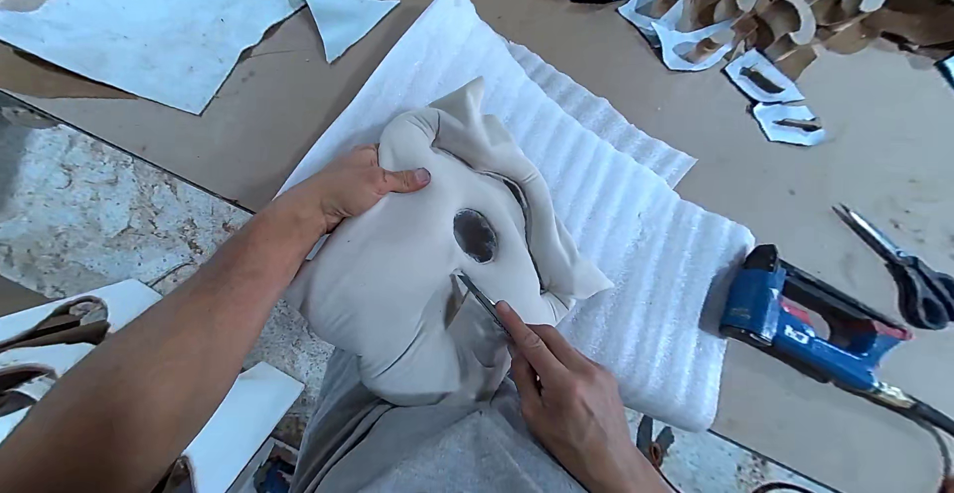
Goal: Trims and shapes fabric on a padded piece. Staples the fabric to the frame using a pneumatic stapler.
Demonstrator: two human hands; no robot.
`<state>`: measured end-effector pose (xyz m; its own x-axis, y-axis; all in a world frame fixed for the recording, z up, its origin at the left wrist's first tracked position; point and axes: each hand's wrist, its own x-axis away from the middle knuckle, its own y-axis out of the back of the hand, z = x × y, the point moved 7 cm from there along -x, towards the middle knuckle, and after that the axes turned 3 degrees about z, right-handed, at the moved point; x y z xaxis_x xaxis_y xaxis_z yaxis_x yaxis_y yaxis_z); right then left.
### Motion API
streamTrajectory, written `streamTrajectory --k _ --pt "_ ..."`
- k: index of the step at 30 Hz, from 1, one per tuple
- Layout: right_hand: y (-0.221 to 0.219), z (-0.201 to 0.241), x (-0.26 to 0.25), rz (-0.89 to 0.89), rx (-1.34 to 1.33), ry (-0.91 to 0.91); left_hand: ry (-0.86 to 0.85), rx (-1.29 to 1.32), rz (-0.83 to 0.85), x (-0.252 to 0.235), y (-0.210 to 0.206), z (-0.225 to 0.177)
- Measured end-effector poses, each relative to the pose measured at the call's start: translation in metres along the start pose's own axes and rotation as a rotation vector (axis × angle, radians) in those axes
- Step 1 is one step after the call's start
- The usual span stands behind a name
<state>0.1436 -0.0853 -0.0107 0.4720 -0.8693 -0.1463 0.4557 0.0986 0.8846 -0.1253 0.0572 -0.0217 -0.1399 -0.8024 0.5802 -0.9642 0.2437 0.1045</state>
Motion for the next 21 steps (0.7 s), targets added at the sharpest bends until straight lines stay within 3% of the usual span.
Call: streamTrajectory --k 21 --pt "0.002 -0.002 -0.013 0.086 0.044 0.077 -0.002 0.058 0.041 -0.004 -0.002 0.006"
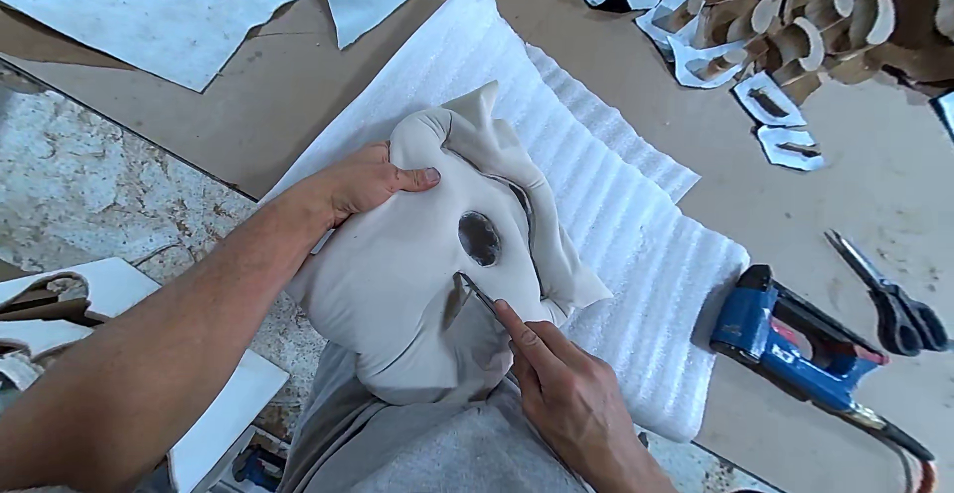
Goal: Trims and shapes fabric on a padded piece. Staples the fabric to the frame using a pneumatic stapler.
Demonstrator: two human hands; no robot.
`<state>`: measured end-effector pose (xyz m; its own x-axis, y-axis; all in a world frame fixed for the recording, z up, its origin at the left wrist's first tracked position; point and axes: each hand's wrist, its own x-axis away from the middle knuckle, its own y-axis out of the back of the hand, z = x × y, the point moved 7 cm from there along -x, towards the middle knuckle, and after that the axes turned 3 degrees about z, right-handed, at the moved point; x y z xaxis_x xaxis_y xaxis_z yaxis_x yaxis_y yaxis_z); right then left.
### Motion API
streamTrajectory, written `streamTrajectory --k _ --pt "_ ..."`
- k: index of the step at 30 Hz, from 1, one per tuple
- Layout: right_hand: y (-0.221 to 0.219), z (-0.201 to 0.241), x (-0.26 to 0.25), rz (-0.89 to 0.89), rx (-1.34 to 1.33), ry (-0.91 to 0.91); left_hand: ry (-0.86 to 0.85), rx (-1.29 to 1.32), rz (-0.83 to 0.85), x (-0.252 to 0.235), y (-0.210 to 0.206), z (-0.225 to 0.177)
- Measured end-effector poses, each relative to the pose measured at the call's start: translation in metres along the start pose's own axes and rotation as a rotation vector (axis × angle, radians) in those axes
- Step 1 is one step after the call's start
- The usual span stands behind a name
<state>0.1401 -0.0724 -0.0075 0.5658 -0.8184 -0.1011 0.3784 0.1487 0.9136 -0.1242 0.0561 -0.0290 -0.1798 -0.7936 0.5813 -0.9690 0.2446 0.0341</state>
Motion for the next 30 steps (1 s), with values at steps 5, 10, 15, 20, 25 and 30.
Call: streamTrajectory --k 5,10,15,20,25,30 --pt "0.005 0.004 -0.007 0.053 0.051 0.056 -0.016 -0.038 -0.023 0.001 -0.002 -0.006" --pt "0.011 0.005 -0.014 0.093 0.106 0.079 0.013 -0.033 -0.043 -0.001 -0.003 -0.003" --pt "0.023 0.006 -0.021 0.150 0.201 0.123 0.011 -0.067 -0.032 0.000 -0.007 -0.011" --pt "0.030 0.004 -0.025 0.182 0.255 0.168 0.002 -0.048 -0.028 0.000 -0.010 -0.012" --pt "0.029 0.004 -0.026 0.193 0.262 0.192 0.009 -0.087 -0.032 0.002 -0.011 -0.014" --pt "0.029 0.003 -0.025 0.197 0.239 0.187 -0.009 -0.082 -0.027 0.001 -0.012 -0.013"
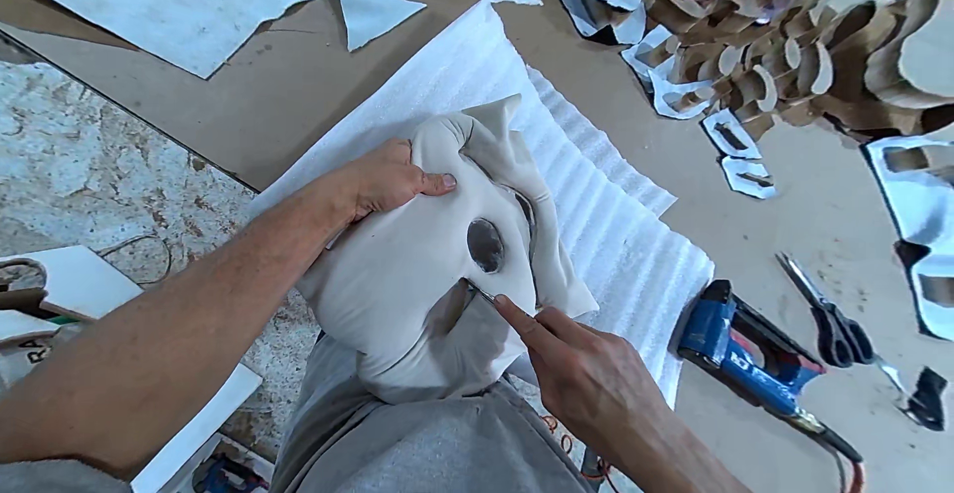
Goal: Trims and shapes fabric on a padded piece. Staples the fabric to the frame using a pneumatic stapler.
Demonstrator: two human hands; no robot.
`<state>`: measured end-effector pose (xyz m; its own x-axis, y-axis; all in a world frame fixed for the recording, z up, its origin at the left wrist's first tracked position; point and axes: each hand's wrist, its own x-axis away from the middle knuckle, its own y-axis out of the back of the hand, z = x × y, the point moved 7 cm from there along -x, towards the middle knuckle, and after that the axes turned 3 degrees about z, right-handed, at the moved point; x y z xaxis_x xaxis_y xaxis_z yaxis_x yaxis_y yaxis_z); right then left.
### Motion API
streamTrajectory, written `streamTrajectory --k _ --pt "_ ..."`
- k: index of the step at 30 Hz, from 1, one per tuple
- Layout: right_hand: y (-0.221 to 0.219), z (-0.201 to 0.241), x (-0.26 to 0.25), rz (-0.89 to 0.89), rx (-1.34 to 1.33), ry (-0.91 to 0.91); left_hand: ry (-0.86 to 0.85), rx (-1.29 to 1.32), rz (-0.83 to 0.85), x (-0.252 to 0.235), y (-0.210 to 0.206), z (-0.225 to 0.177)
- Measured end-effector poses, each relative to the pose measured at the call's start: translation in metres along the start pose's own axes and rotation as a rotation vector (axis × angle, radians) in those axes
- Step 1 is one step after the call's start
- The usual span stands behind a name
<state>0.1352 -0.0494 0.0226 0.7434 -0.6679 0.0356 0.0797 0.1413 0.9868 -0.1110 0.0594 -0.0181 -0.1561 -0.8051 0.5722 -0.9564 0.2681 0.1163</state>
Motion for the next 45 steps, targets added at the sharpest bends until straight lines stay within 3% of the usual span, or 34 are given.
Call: streamTrajectory --k 22,25,31,34,39,43,45 --pt "0.001 -0.001 -0.014 0.097 0.010 -0.006 -0.060 -0.040 0.016 0.005 -0.006 -0.013" --pt "0.019 -0.007 -0.014 0.114 -0.002 0.002 -0.071 -0.068 0.021 0.007 -0.005 -0.017" --pt "0.048 -0.024 0.012 0.000 -0.228 -0.187 -0.117 0.004 0.021 0.007 0.003 -0.012" --pt "0.027 -0.027 0.025 -0.028 -0.471 -0.363 -0.168 0.060 -0.095 0.016 0.018 -0.013" --pt "0.009 -0.035 0.050 -0.221 -0.797 -0.557 -0.276 0.350 -0.432 0.033 0.026 0.002" --pt "-0.015 -0.032 0.052 -0.273 -0.785 -0.653 -0.313 0.517 -0.585 0.022 -0.005 0.039" --pt "-0.023 -0.031 0.046 -0.284 -0.709 -0.660 -0.204 0.541 -0.620 0.013 -0.015 0.064"
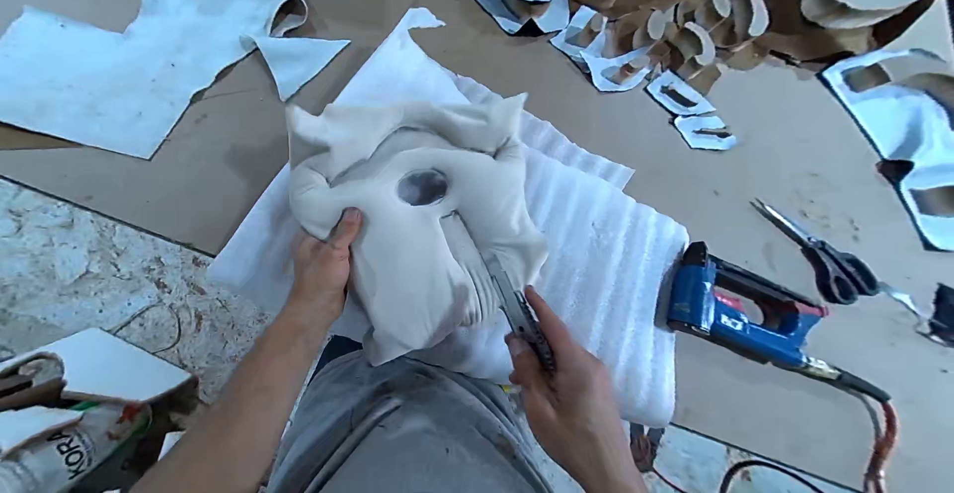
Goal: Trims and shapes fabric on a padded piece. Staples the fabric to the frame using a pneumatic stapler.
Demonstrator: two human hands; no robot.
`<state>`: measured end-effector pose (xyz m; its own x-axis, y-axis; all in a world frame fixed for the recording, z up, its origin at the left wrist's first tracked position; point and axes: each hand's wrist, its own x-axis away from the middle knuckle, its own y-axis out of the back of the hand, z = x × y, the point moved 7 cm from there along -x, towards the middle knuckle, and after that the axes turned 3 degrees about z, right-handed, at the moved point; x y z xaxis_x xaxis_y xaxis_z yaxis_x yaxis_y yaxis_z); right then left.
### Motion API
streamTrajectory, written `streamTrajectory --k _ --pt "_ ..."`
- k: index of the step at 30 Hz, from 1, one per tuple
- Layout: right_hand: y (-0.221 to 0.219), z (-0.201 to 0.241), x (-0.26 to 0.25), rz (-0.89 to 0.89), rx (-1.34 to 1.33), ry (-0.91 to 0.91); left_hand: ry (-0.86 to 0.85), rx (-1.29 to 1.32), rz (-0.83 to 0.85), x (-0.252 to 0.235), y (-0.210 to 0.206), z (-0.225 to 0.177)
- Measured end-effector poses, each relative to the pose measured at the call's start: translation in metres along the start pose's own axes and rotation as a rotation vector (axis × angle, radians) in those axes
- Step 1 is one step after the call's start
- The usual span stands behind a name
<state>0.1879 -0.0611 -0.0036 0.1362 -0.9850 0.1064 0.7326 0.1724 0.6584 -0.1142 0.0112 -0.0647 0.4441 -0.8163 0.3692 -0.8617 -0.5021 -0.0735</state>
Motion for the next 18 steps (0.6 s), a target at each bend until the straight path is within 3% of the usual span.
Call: streamTrajectory --k 3,8,10,11,12,14,16,18 --pt "-0.004 -0.004 -0.010 -0.032 0.055 0.017 0.147 -0.007 0.021 -0.007 0.009 0.018" --pt "-0.007 0.011 -0.031 -0.112 0.233 0.024 0.153 -0.032 0.135 -0.026 0.018 0.003" --pt "-0.017 0.024 -0.041 -0.108 0.294 0.040 0.227 -0.197 0.236 -0.030 0.028 -0.003" --pt "-0.023 0.027 -0.044 -0.105 0.306 0.044 0.230 -0.416 0.288 -0.031 0.038 -0.009" --pt "-0.025 0.028 -0.045 -0.103 0.292 0.038 0.173 -0.708 0.305 -0.030 0.051 -0.020" --pt "-0.019 0.023 -0.047 -0.149 0.202 -0.003 -0.175 -1.157 0.169 -0.022 0.071 -0.050" --pt "-0.004 0.006 -0.044 -0.214 0.074 -0.109 -0.504 -1.248 0.133 0.007 0.051 -0.068" --pt "0.006 -0.016 -0.044 -0.272 -0.018 -0.220 -0.768 -1.226 0.319 0.042 -0.008 -0.056"
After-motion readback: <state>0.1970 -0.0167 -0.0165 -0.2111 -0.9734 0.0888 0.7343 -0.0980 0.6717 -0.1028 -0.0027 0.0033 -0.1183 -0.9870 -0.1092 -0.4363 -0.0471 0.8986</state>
